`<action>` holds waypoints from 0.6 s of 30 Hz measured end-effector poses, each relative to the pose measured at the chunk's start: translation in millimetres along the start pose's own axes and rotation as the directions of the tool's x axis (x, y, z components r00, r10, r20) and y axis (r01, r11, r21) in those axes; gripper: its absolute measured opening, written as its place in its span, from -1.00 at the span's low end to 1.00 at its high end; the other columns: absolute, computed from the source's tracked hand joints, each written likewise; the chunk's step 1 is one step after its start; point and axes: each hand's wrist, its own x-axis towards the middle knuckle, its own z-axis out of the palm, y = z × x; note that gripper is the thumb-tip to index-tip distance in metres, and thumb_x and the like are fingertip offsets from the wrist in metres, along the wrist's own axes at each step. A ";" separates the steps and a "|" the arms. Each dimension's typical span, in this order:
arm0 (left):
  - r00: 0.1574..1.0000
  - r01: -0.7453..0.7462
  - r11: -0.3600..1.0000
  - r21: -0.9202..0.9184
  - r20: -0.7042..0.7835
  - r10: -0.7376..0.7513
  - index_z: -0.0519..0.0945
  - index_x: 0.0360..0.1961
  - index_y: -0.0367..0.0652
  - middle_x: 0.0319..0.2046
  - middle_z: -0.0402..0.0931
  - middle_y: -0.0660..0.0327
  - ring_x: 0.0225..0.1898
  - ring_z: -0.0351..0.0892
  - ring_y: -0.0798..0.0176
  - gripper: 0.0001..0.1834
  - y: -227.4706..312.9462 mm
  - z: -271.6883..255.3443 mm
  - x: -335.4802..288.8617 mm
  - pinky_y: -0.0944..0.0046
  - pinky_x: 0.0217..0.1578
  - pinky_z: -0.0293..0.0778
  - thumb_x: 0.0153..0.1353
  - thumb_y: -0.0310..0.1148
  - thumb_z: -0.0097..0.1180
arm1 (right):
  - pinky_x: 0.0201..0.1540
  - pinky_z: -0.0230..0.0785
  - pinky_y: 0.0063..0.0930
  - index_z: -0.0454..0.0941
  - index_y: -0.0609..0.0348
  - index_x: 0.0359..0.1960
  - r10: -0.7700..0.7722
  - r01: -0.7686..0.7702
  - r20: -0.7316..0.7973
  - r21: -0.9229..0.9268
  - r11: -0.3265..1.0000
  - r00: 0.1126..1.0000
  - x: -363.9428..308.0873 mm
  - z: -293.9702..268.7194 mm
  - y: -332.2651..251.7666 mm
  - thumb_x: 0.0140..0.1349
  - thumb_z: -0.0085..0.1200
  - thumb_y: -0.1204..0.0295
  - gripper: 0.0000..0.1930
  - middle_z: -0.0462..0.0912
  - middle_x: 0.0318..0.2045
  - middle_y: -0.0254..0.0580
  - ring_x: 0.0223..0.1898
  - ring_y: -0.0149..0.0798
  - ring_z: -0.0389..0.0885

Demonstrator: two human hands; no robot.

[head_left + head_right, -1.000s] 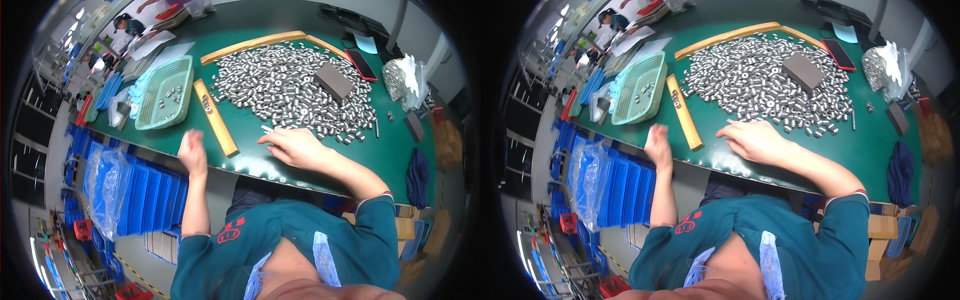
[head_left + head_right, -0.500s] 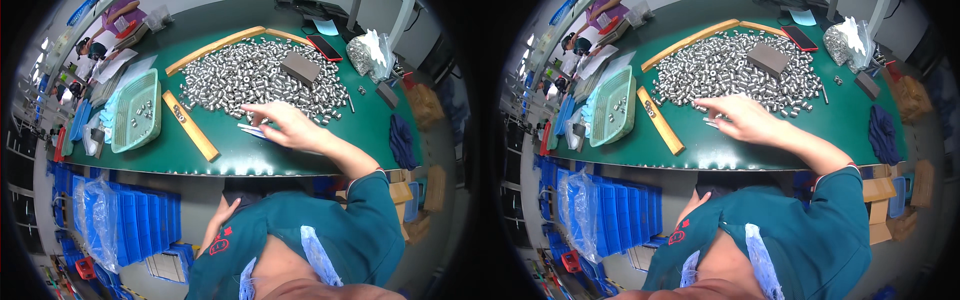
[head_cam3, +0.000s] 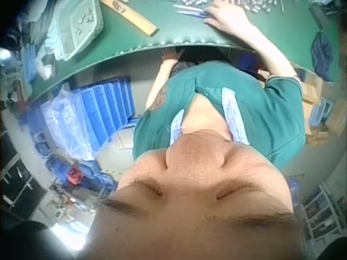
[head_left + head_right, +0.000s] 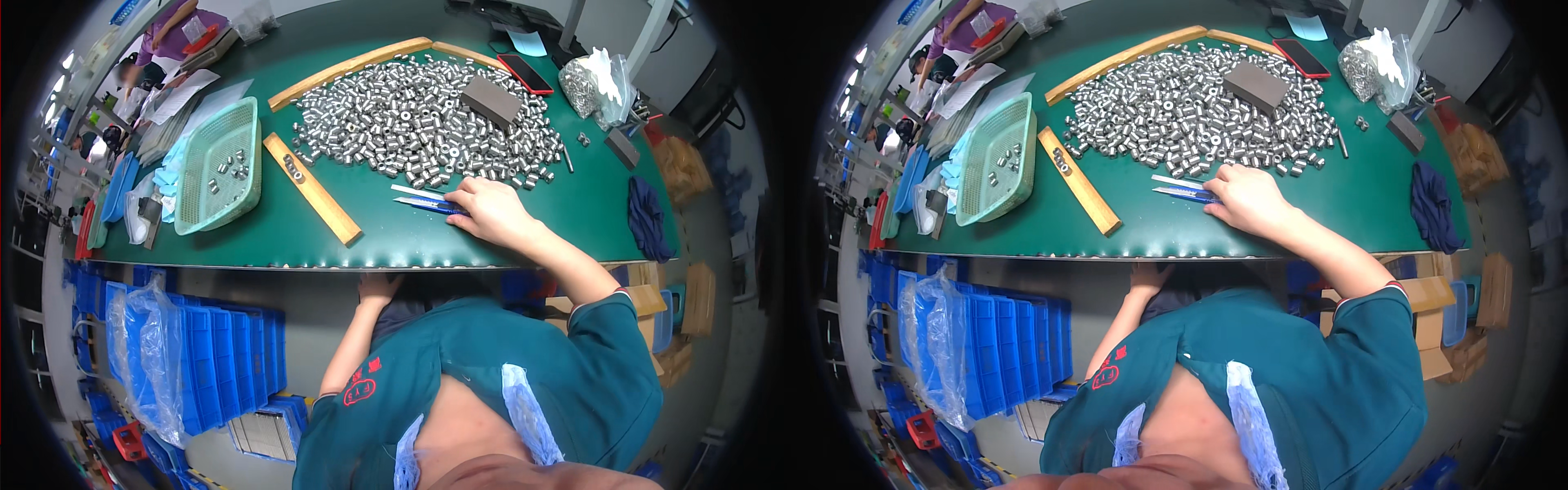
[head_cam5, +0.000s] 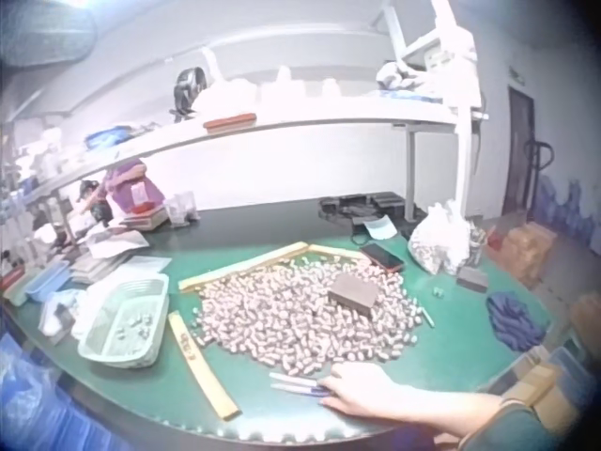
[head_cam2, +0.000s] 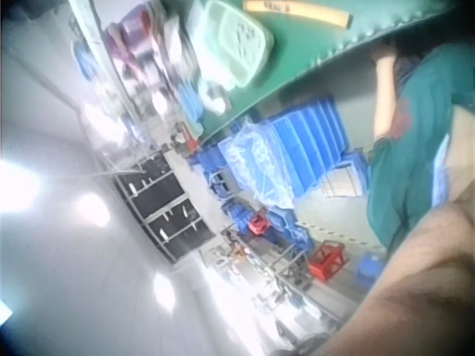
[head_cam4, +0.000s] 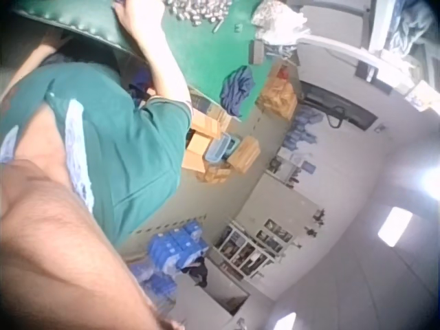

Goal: The person deburrs metal cylindrical parts by scraping them with a small handheld blade, rubbing a sanding block, and placing completed parts onto a wooden fixture.

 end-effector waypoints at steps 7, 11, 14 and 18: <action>0.998 -0.028 0.997 -0.073 -0.057 0.024 0.11 0.31 0.02 0.31 -0.03 -0.01 0.25 0.09 -0.18 -0.09 -18.9 12.7 4.2 -0.10 0.14 0.21 0.03 0.28 0.01 | -0.39 0.43 -0.29 0.51 0.19 -0.45 -0.119 0.103 -0.069 -0.209 0.972 0.990 11.0 9.6 5.0 -0.05 0.06 0.41 -0.86 0.51 -0.50 -0.19 -0.42 -0.16 0.57; 0.994 -0.035 0.992 -0.119 -0.105 0.022 0.10 0.31 0.02 0.30 -0.02 -0.02 0.26 0.08 -0.18 -0.08 -25.1 18.3 6.7 -0.10 0.15 0.20 0.02 0.29 0.01 | -0.45 0.42 -0.32 0.43 0.22 -0.49 -0.173 0.158 -0.026 -0.296 0.942 0.985 21.0 11.7 9.9 -0.15 0.01 0.49 -0.86 0.51 -0.56 -0.17 -0.50 -0.15 0.56; 0.990 -0.051 0.987 -0.153 -0.136 0.030 0.14 0.29 0.03 0.28 0.04 -0.02 0.25 0.10 -0.17 -0.09 -18.3 10.7 2.1 -0.11 0.13 0.23 0.01 0.30 0.02 | -0.46 0.42 -0.26 0.40 0.25 -0.47 -0.159 0.169 0.060 -0.265 0.949 0.985 26.3 7.4 13.2 -0.17 0.00 0.51 -0.84 0.52 -0.57 -0.12 -0.52 -0.10 0.57; 0.993 -0.018 0.985 -0.169 -0.115 -0.002 0.21 0.26 0.03 0.25 0.13 -0.01 0.24 0.13 -0.14 -0.13 -12.6 5.5 -1.6 -0.10 0.11 0.25 0.00 0.30 0.02 | -0.41 0.45 -0.18 0.37 0.28 -0.41 -0.125 0.149 0.177 -0.132 0.980 0.976 28.5 -1.4 19.0 -0.16 -0.01 0.53 -0.80 0.54 -0.56 -0.02 -0.48 0.00 0.58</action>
